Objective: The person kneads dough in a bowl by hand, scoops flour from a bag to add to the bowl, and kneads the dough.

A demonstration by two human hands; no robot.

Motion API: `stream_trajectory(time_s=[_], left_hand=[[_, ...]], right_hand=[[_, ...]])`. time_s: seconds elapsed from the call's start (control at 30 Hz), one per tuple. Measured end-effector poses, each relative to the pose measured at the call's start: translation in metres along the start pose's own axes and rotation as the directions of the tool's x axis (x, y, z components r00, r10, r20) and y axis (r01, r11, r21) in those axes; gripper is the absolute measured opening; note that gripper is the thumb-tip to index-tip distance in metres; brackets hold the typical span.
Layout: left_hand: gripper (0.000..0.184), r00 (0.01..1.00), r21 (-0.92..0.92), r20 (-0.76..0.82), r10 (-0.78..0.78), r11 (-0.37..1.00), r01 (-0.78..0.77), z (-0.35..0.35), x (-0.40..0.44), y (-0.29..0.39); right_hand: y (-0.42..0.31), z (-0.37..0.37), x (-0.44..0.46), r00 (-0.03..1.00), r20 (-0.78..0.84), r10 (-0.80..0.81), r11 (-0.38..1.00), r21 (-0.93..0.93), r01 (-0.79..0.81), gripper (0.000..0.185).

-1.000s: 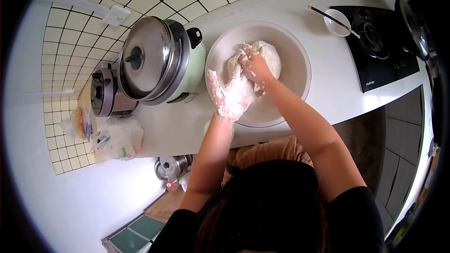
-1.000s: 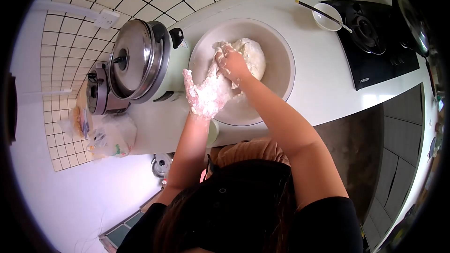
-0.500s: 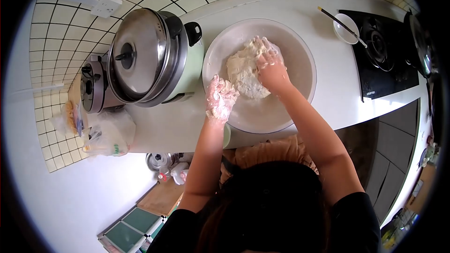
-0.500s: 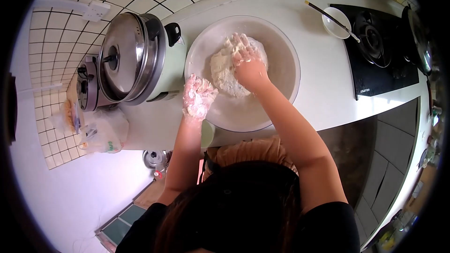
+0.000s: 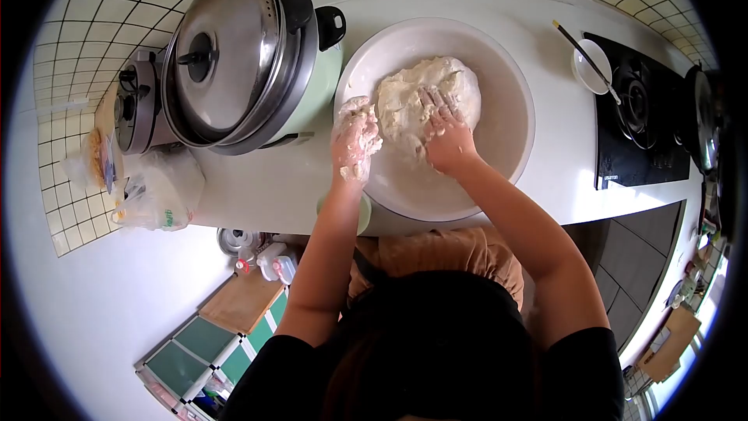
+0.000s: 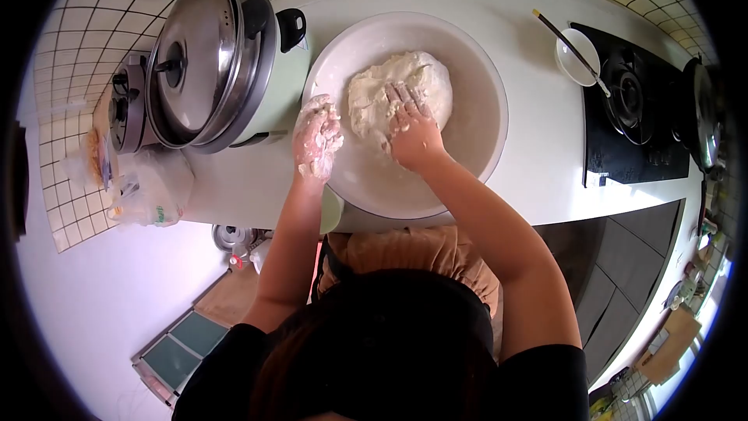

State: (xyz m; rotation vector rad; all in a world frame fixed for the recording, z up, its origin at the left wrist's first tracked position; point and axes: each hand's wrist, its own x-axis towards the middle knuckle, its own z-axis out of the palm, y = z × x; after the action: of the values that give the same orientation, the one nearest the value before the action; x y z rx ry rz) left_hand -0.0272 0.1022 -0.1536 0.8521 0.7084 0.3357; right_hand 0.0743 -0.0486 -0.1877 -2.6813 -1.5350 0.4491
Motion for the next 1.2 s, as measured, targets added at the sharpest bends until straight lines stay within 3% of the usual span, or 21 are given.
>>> stream_trajectory(time_s=[0.17, 0.23, 0.27, 0.3, 0.33, 0.4, 0.47, 0.57, 0.6, 0.7, 0.77, 0.8, 0.9, 0.93, 1.17, 1.2], left_hand=[[0.031, 1.000, 0.027, -0.027, -0.001, 1.000, 0.002, -0.003, 0.013, -0.018], [0.030, 0.997, 0.169, 0.044, 0.066, 0.983, -0.073, -0.014, 0.031, -0.035], [0.032, 0.993, 0.193, 0.061, 0.102, 0.975, -0.112, -0.007, 0.028, -0.030], [0.033, 0.988, 0.216, 0.070, 0.134, 0.965, -0.146, -0.005, 0.025, -0.029], [0.037, 0.923, 0.478, 0.178, 0.342, 0.790, -0.384, -0.020, 0.035, -0.046], [0.038, 0.905, 0.692, 0.171, 0.389, 0.607, -0.391, 0.007, 0.017, -0.027], [0.040, 0.902, 0.821, 0.222, 0.370, 0.428, -0.377, 0.023, 0.010, -0.025], [0.043, 0.857, 0.884, 0.466, 0.220, -0.094, -0.457, 0.040, 0.039, -0.049], [0.046, 0.830, 0.861, 0.508, 0.232, -0.172, -0.479, 0.043, 0.052, -0.061], [0.056, 0.790, 0.783, 0.587, 0.180, -0.373, -0.497, 0.048, 0.072, -0.085], [0.061, 0.816, 0.739, 0.576, 0.057, -0.463, -0.489, 0.047, 0.078, -0.084], [0.070, 0.872, 0.752, 0.488, -0.043, -0.486, -0.445, 0.057, 0.070, -0.067], [0.071, 0.872, 0.785, 0.484, -0.070, -0.407, -0.468, 0.046, 0.076, -0.075], [0.072, 0.856, 0.818, 0.517, -0.004, -0.292, -0.496, 0.042, 0.079, -0.078], [0.071, 0.849, 0.790, 0.529, 0.003, -0.366, -0.492, 0.036, 0.094, -0.094], [0.069, 0.847, 0.807, 0.531, 0.022, -0.319, -0.498, 0.036, 0.094, -0.094]], right_hand=[[-0.001, 0.008, 0.017, 0.997, 0.080, -0.023, 0.999, -0.023, 0.024, 0.059], [0.001, -0.008, 0.020, 0.982, 0.183, -0.038, 0.997, -0.053, 0.049, 0.065], [0.006, -0.008, 0.018, 0.991, 0.117, -0.063, 0.998, -0.009, 0.065, 0.056], [0.015, -0.018, 0.014, 0.982, 0.185, 0.046, 0.913, 0.391, -0.116, 0.052], [0.027, -0.033, 0.009, 0.947, 0.297, 0.120, 0.647, 0.700, -0.301, 0.048], [0.046, -0.049, 0.000, 0.925, 0.277, 0.261, 0.337, 0.872, -0.356, 0.044], [0.060, -0.054, -0.009, 0.901, -0.075, 0.428, 0.514, 0.840, -0.174, 0.042], [0.069, -0.037, 0.002, 0.864, -0.314, 0.394, 0.673, 0.739, -0.038, 0.042], [0.068, -0.035, 0.005, 0.888, -0.321, 0.330, 0.761, 0.646, -0.049, 0.045], [0.065, -0.003, 0.030, 0.824, -0.564, 0.058, 0.961, 0.255, 0.108, 0.051], [0.052, 0.021, 0.039, 0.843, -0.534, 0.065, 0.951, 0.290, 0.110, 0.055], [0.044, 0.019, 0.040, 0.815, -0.574, 0.085, 0.967, 0.244, 0.071, 0.055], [0.043, 0.023, 0.047, 0.823, -0.551, 0.140, 0.966, 0.260, 0.009, 0.054], [0.044, 0.025, 0.049, 0.820, -0.554, 0.143, 0.965, 0.262, 0.009, 0.053], [0.053, 0.031, 0.053, 0.832, -0.521, 0.190, 0.954, 0.297, -0.033, 0.055], [0.054, 0.033, 0.052, 0.835, -0.517, 0.188, 0.956, 0.293, -0.034, 0.056]])
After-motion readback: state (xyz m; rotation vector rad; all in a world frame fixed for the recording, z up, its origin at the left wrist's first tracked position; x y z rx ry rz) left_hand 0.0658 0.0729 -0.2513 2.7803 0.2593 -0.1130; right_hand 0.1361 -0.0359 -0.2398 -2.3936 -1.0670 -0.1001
